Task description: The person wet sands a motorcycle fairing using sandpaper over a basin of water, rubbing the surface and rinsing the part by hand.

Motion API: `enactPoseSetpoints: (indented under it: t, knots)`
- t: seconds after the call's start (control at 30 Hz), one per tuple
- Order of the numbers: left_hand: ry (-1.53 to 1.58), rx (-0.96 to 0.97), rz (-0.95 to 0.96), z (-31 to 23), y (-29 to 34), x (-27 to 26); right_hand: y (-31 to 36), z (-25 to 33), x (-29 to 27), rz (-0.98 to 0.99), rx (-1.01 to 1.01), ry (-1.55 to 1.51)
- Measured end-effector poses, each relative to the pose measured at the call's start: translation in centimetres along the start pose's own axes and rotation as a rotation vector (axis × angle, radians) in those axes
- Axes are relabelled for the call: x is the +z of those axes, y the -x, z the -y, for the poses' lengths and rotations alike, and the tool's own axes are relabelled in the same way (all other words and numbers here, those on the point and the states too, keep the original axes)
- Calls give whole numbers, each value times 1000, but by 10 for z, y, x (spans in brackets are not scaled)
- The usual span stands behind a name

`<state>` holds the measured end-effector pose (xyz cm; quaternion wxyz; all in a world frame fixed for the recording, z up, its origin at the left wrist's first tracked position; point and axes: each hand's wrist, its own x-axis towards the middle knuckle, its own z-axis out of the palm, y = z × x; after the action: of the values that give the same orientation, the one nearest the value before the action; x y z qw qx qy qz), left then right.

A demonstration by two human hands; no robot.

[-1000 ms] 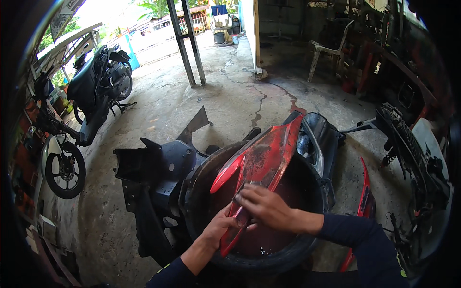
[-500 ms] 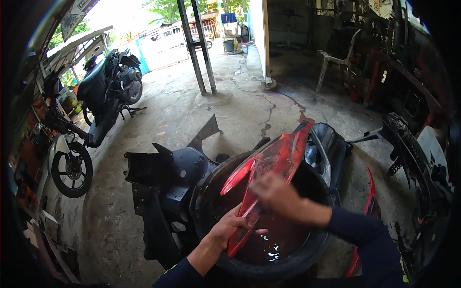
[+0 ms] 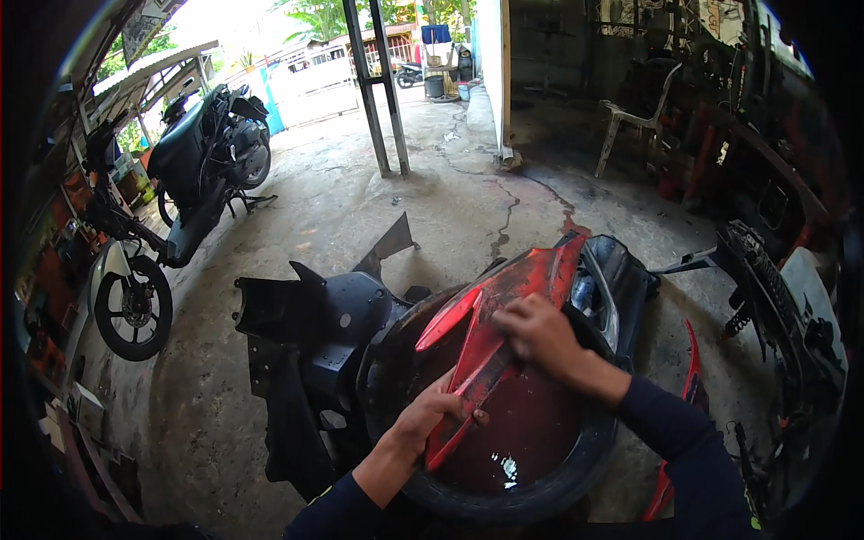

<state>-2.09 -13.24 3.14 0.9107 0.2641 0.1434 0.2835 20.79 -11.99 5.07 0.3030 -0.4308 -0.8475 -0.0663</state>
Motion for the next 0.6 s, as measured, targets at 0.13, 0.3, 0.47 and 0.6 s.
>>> enactPoseSetpoints:
  t: [0.13, 0.3, 0.47, 0.6]
  knots:
    - [-133, -24, -102, 1, -7, -8, 4, 35, 2, 0, -175, -76]
    - [-14, 1, -30, -5, -4, 3, 6, 5, -10, -26, 7, -6]
    - [-206, -35, -116, 1, 2, -5, 12, 0, -11, -39, -40, -37]
    - [-156, -11, -40, -5, -4, -2, 14, 23, -9, -28, -151, -58]
